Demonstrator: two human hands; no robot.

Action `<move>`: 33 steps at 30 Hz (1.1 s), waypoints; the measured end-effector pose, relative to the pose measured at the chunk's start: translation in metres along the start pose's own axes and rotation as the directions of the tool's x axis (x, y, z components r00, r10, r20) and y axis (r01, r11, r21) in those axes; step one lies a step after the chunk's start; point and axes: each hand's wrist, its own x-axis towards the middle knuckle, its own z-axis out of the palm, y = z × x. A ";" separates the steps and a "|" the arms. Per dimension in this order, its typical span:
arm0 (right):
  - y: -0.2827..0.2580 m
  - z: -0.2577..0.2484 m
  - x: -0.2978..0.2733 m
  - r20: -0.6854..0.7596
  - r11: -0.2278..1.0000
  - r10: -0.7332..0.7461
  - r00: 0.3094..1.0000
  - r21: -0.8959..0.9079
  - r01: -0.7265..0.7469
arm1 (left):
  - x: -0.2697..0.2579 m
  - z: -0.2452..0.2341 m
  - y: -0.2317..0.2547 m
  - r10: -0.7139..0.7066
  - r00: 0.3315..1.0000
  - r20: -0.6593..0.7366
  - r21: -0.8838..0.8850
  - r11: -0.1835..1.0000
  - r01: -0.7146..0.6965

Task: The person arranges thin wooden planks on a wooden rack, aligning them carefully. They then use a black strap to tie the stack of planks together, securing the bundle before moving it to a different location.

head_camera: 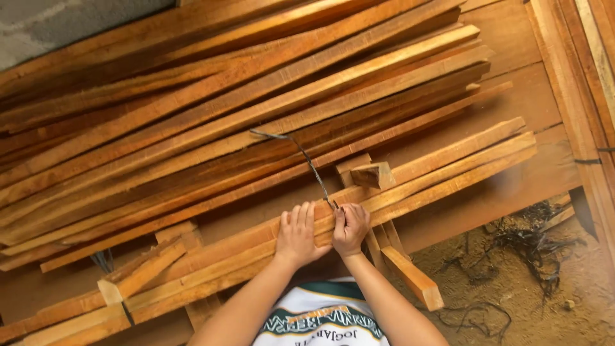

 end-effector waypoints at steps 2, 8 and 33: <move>0.000 0.002 0.002 0.002 1.000 -0.004 1.000 -0.021 0.004 | 0.001 0.008 -0.003 0.000 1.000 -0.007 -0.015 1.000 0.000; -0.002 0.001 -0.002 0.043 0.995 -0.017 0.999 -0.101 0.021 | -0.005 0.021 -0.004 0.000 1.000 -0.027 -0.057 0.998 -0.001; -0.012 0.018 0.025 0.060 0.895 0.155 0.986 0.413 -0.166 | 0.112 0.110 -0.015 -0.227 0.785 0.577 -0.631 0.487 0.604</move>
